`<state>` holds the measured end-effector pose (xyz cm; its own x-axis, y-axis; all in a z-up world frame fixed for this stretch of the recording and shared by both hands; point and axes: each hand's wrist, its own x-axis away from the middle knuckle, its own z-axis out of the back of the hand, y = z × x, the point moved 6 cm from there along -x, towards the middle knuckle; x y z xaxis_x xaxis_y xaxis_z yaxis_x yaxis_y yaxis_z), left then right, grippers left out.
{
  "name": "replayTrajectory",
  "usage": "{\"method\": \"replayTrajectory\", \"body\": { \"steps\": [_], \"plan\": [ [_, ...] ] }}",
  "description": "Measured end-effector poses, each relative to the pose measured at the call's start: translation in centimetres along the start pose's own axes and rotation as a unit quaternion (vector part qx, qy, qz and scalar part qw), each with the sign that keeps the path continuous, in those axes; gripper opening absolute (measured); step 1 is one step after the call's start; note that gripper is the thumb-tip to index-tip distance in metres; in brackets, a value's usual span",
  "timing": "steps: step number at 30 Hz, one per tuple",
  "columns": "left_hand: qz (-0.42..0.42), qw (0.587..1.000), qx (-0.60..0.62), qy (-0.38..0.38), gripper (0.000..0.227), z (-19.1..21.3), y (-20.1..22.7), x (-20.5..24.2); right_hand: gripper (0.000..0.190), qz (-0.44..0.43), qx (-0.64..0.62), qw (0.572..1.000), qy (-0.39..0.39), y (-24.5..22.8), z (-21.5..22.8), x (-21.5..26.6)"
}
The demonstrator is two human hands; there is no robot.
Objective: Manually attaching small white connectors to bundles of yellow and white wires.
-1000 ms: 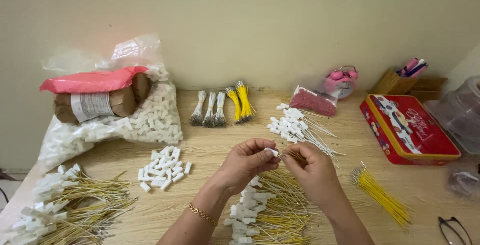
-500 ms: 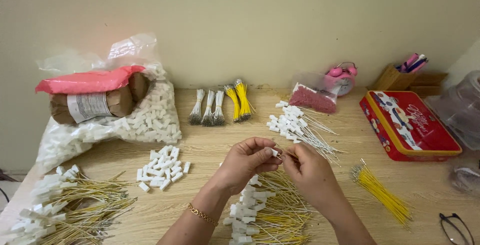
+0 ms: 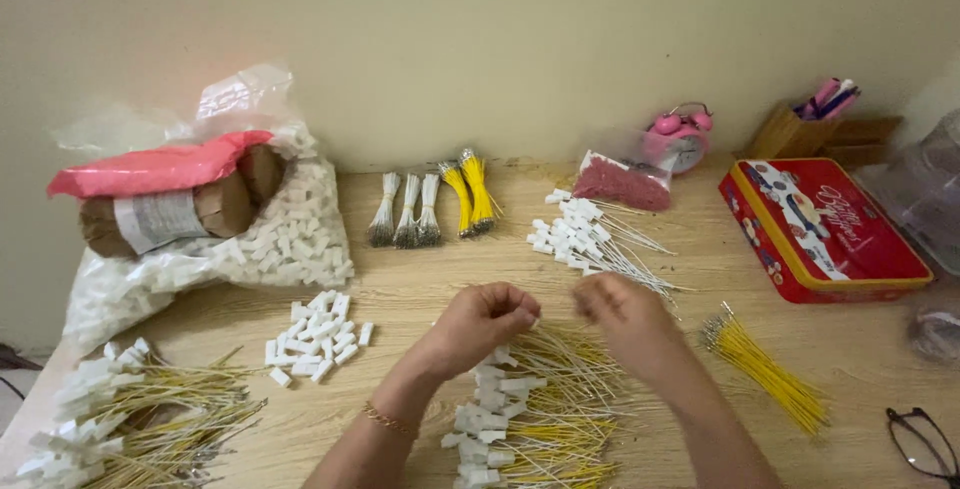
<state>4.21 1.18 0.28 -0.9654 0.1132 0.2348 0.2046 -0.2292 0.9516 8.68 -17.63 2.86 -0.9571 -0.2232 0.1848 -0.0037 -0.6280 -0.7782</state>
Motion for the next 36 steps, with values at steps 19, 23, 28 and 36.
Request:
{"method": "replayTrajectory", "body": {
  "steps": [19, 23, 28, 36],
  "plan": [
    [-0.229, 0.825, -0.516, 0.031, 0.023, -5.0, -1.6, -17.3, 0.01, 0.162, -0.251, 0.949, 0.099, 4.6, 5.4, -3.2],
    [-0.215, 0.836, -0.504, 0.026, 0.02, -4.9, -1.4, -17.0, 0.011, 0.167, -0.291, 0.937, 0.094, 3.4, 5.6, -2.4],
    [-0.187, 0.853, -0.483, 0.057, 0.022, -4.1, -3.4, -18.8, 0.014, 0.154, -0.307, 0.937, 0.066, 3.3, 4.8, -2.5],
    [-0.232, 0.858, -0.454, 0.064, 0.016, -4.3, -4.1, -18.8, 0.015, 0.126, -0.312, 0.941, 0.021, 3.6, 3.7, -2.6]
  ]
}}
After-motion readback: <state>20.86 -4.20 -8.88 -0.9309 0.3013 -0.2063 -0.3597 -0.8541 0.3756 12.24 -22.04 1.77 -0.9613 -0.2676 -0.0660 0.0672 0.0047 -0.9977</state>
